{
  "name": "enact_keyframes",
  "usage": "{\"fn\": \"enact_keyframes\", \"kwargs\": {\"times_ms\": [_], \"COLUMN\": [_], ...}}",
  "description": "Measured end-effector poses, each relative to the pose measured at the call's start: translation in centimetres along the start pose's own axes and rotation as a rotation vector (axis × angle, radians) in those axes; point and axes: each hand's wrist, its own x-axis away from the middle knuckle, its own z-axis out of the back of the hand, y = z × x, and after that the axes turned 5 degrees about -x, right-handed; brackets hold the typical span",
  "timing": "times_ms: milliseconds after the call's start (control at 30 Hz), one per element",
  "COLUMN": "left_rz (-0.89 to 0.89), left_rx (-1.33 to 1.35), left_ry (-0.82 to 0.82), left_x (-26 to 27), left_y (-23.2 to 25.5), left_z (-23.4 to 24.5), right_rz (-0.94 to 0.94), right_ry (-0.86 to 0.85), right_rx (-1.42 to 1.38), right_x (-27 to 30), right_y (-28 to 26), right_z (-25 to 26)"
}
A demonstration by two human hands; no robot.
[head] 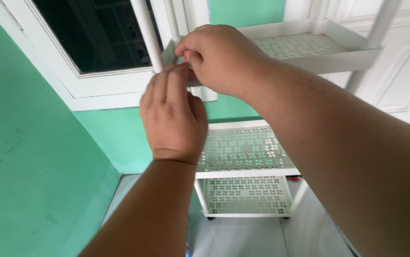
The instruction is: The person removes several boxes and containers from a white plastic shelving unit and places them on the floor. Then the person disassembles the shelving unit by removing the shelves and vertical poles, leaving the frame empty.
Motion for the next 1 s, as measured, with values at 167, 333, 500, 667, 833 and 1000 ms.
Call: {"fn": "enact_keyframes", "kwargs": {"times_ms": [167, 333, 500, 667, 833, 1000], "left_rz": [-0.072, -0.024, 0.001, 0.005, -0.004, 0.008], "left_rx": [0.006, 0.008, 0.019, 0.015, 0.012, -0.001], "left_ry": [0.020, 0.014, -0.005, 0.002, -0.004, -0.018], "left_x": [0.4, 1.4, 1.1, 1.1, 0.9, 0.6], "left_y": [-0.8, -0.9, -0.8, -0.7, -0.8, -0.5], "left_z": [-0.5, -1.5, -1.5, -1.5, -1.2, -0.9], "right_rz": [-0.235, -0.482, -0.508, -0.397, -0.434, -0.498], "right_ry": [-0.287, -0.386, -0.400, -0.379, -0.325, -0.334], "right_rx": [-0.024, -0.044, -0.110, -0.164, -0.018, 0.173], "right_x": [-4.1, -5.0, -5.1, -4.7, -4.5, -4.9], "right_y": [-0.1, -0.2, 0.0, -0.2, 0.4, 1.7], "right_z": [0.0, -1.4, -1.3, -0.9, -0.7, -0.1]}}
